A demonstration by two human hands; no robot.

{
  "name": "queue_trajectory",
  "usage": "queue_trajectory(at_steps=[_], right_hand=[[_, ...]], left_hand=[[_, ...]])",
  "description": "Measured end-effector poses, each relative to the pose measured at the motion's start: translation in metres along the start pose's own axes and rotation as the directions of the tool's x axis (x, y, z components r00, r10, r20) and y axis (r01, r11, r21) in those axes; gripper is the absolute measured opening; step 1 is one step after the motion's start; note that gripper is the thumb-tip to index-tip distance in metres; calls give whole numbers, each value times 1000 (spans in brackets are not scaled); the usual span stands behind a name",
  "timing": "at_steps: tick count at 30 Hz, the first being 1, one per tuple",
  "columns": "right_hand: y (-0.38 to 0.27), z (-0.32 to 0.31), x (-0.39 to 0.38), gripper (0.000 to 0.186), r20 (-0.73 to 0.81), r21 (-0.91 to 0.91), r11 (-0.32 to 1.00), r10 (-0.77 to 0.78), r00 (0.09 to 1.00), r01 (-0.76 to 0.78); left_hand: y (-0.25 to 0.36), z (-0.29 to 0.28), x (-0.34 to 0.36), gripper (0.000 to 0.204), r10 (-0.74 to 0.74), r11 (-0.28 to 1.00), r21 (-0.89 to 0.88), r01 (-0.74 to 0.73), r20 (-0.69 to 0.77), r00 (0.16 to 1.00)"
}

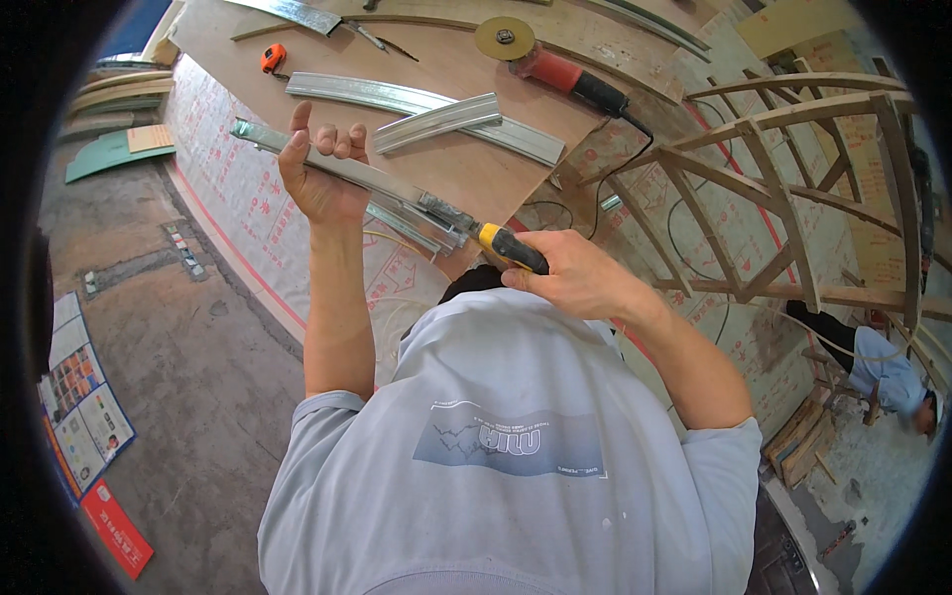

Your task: Cutting and trimming metal profiles using an angle grinder and tin snips in a renovation environment.

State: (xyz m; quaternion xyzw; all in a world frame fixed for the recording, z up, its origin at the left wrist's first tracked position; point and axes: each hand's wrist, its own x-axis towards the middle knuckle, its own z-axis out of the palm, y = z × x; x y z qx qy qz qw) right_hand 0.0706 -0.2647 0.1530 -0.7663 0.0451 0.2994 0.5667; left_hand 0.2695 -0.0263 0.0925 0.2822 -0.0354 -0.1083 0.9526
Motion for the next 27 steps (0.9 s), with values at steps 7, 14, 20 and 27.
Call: queue_trajectory(at_steps=[7,14,20,27], right_hand=[[8,4,1,29,-60,-120,987,-115,992,107],[18,6,2,26,-94,-119,963,-252,963,241],[11,5,3,22,-99,-63,988,-146,984,140],[10,2,10,19,-149,-148,986,-101,984,79]], left_hand=[[-4,10,-5,43,11,999,-34,-8,75,997],[-2,14,-7,42,21,1000,-22,-19,100,995],[1,18,-8,35,30,998,-66,-19,157,987],[5,15,-10,33,90,981,125,-150,391,916]])
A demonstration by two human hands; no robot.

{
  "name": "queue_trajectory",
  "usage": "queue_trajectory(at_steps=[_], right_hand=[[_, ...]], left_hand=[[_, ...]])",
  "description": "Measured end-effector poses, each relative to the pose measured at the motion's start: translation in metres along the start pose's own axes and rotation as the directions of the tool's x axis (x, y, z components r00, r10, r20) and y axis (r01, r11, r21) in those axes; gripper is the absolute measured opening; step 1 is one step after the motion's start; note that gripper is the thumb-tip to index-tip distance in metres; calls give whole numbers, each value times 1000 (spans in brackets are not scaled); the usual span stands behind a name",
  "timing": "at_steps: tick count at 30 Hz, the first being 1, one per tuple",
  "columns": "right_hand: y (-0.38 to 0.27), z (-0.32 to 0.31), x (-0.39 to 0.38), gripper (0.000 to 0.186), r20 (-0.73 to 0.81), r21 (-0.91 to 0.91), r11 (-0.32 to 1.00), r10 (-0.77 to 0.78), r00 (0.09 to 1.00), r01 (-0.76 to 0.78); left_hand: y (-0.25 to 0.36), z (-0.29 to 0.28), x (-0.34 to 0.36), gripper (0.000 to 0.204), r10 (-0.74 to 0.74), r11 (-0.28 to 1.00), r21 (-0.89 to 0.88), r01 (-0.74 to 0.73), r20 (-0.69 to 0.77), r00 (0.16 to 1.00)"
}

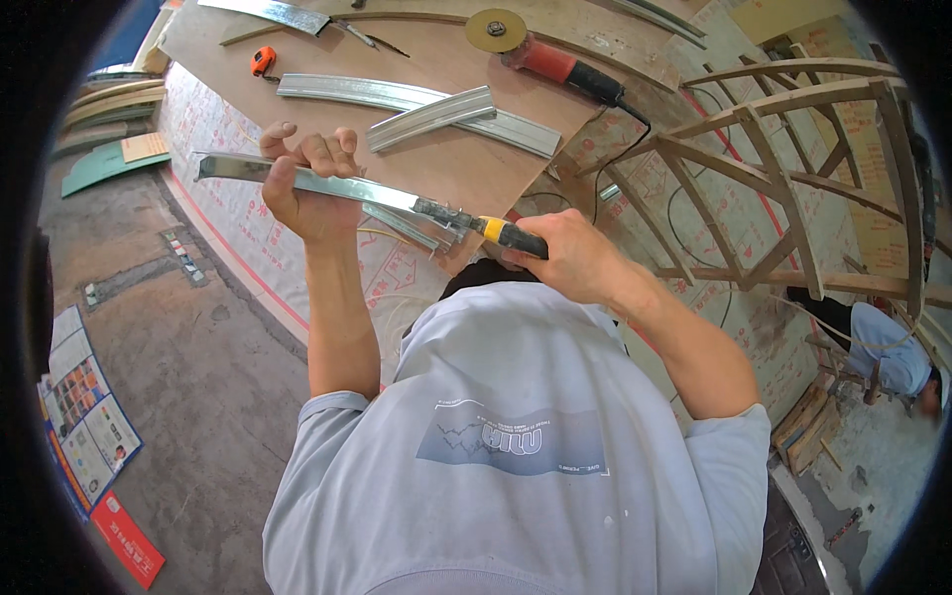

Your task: Cutting and trimming metal profiles using an angle grinder and tin snips in a renovation environment.

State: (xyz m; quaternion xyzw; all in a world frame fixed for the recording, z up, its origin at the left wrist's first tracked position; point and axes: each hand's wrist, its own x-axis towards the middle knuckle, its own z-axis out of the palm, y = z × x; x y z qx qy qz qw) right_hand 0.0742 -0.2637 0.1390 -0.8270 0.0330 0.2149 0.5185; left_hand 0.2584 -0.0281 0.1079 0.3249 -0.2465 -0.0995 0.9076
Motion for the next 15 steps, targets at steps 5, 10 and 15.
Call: queue_trajectory(at_steps=[5,10,15], right_hand=[[22,-10,20,18,104,-227,972,80,991,-54],[38,-18,47,26,325,-355,932,192,926,-69],[85,-26,81,28,28,-446,893,89,996,-67]], left_hand=[[-10,56,-23,41,-85,729,684,-29,132,988],[-33,13,-49,46,-38,453,880,141,-139,990],[-24,-93,-96,91,-145,713,308,631,-815,562]])
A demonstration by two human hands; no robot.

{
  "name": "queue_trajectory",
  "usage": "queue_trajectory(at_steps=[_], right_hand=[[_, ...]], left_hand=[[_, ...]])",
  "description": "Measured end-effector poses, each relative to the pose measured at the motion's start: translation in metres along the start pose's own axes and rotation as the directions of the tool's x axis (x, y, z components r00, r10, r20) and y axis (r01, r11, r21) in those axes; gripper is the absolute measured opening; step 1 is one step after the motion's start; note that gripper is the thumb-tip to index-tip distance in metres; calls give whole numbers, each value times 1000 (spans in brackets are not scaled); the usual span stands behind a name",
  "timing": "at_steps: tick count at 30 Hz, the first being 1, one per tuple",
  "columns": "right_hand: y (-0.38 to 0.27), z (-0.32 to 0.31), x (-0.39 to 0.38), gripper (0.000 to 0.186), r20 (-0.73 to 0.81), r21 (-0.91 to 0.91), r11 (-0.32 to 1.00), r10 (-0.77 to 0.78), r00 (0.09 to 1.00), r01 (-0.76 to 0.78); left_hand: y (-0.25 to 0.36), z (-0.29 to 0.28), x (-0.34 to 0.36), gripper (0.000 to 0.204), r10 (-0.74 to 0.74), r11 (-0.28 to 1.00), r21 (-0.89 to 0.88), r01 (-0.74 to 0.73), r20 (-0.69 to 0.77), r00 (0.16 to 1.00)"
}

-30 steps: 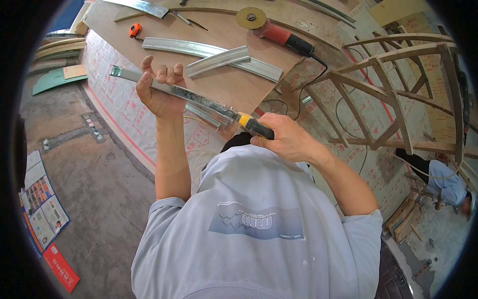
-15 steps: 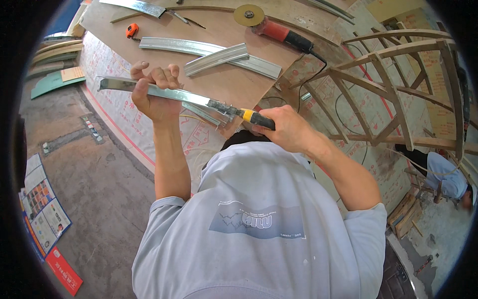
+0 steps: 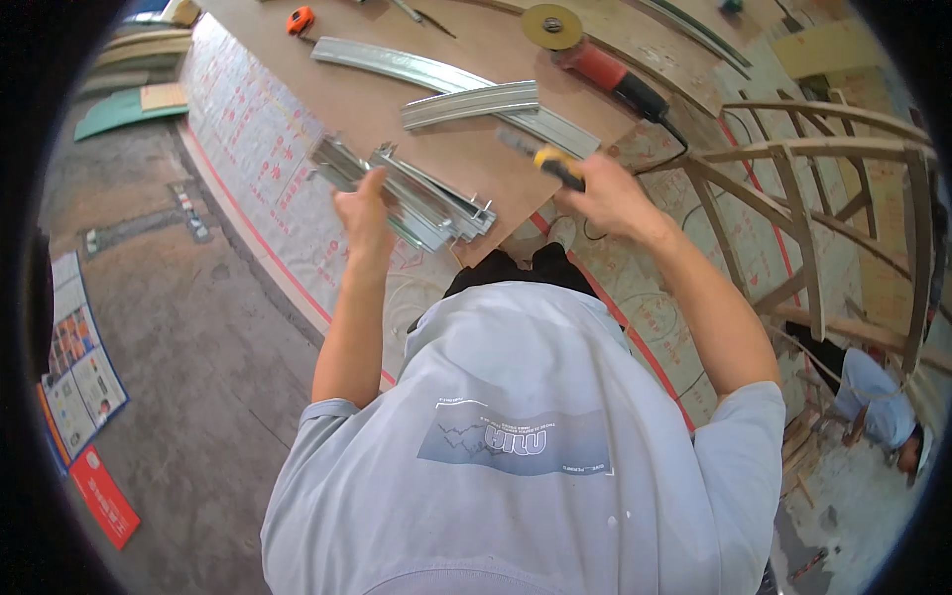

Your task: Cutting and trimming metal profiles using an angle grinder and tin snips in a renovation environment.

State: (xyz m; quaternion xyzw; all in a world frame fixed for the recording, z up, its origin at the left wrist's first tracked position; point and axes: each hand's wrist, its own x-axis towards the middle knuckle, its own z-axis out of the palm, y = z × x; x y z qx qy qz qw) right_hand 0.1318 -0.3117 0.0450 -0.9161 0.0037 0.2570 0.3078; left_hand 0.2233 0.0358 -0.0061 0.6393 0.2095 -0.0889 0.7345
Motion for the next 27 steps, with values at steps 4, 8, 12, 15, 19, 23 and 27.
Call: queue_trajectory(at_steps=[4,8,12,15,19,23,27], right_hand=[[-8,5,73,35,-528,-314,934,-322,786,171],[-20,8,131,54,-471,-505,861,-337,815,64],[-17,17,153,54,-412,-545,837,-316,854,47],[-20,18,156,54,-387,-538,843,-231,893,-15],[-21,14,148,45,-387,-272,957,-10,922,-104],[-4,3,135,35,-66,363,929,105,992,-74],[-28,-10,74,35,189,639,720,193,963,-270]], left_hand=[[-89,-16,35,68,167,977,181,-115,-305,938],[-72,45,-2,111,59,905,410,115,-389,919],[-52,65,-12,134,-54,928,328,175,-347,936],[-69,53,-6,130,-20,958,255,131,-396,918],[-66,38,-9,114,-114,993,-50,105,-258,959],[-56,32,-19,92,-168,945,-301,127,-114,979],[-7,48,-58,76,-109,954,-300,3,-338,935]])
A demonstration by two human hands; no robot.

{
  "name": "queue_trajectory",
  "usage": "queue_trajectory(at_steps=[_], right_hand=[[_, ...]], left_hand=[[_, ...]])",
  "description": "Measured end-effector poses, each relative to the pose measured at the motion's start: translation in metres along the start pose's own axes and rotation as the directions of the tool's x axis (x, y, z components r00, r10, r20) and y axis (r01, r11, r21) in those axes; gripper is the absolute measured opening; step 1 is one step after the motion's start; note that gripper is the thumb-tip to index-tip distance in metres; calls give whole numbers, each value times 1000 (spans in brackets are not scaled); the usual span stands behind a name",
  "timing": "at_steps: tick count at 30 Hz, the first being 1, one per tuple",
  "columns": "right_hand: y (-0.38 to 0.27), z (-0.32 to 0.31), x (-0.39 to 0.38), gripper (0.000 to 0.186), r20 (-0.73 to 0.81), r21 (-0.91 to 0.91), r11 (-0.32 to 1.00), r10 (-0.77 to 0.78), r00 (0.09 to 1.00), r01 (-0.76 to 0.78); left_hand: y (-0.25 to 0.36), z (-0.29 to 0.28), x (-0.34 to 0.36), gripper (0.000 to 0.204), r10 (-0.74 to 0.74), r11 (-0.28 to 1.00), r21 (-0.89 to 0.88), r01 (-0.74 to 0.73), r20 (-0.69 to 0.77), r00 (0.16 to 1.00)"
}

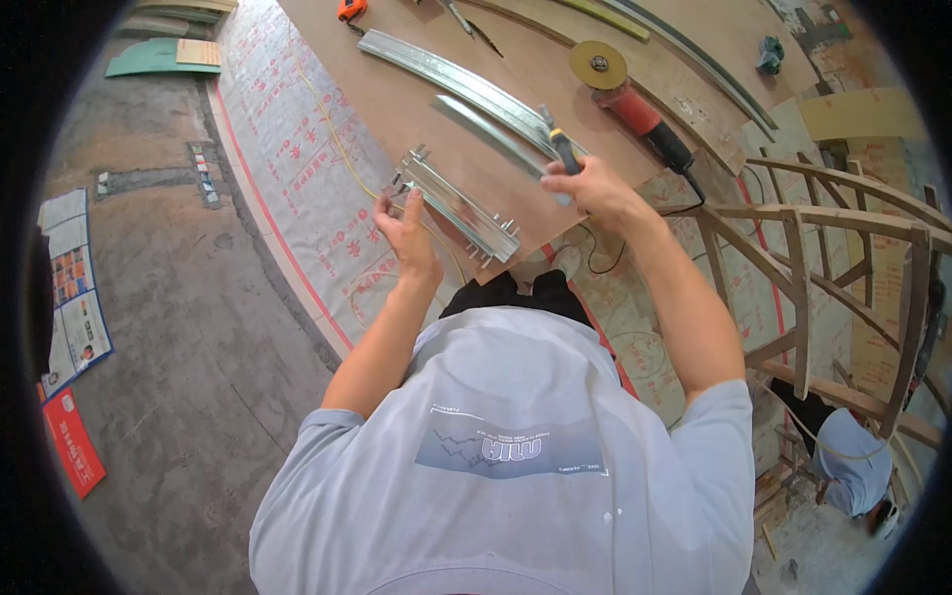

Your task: Cutting and trimming metal profiles using an angle grinder and tin snips in a renovation environment.

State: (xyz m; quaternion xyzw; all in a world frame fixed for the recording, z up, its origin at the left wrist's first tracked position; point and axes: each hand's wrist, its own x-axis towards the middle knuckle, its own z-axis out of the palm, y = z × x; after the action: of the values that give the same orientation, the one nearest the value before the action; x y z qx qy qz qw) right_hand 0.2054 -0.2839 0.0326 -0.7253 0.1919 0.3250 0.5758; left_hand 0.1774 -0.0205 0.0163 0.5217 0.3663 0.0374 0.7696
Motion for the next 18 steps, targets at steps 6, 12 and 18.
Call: queue_trajectory(at_steps=[6,12,18], right_hand=[[-22,40,-86,29,88,151,984,-105,991,91],[6,28,-138,19,-40,-121,960,-258,965,251],[15,38,-181,32,65,-73,983,-165,984,169]], left_hand=[[33,60,-17,56,-176,962,-84,259,532,828],[56,79,7,22,28,977,-203,58,397,917],[66,90,11,27,22,966,-244,84,402,915]])
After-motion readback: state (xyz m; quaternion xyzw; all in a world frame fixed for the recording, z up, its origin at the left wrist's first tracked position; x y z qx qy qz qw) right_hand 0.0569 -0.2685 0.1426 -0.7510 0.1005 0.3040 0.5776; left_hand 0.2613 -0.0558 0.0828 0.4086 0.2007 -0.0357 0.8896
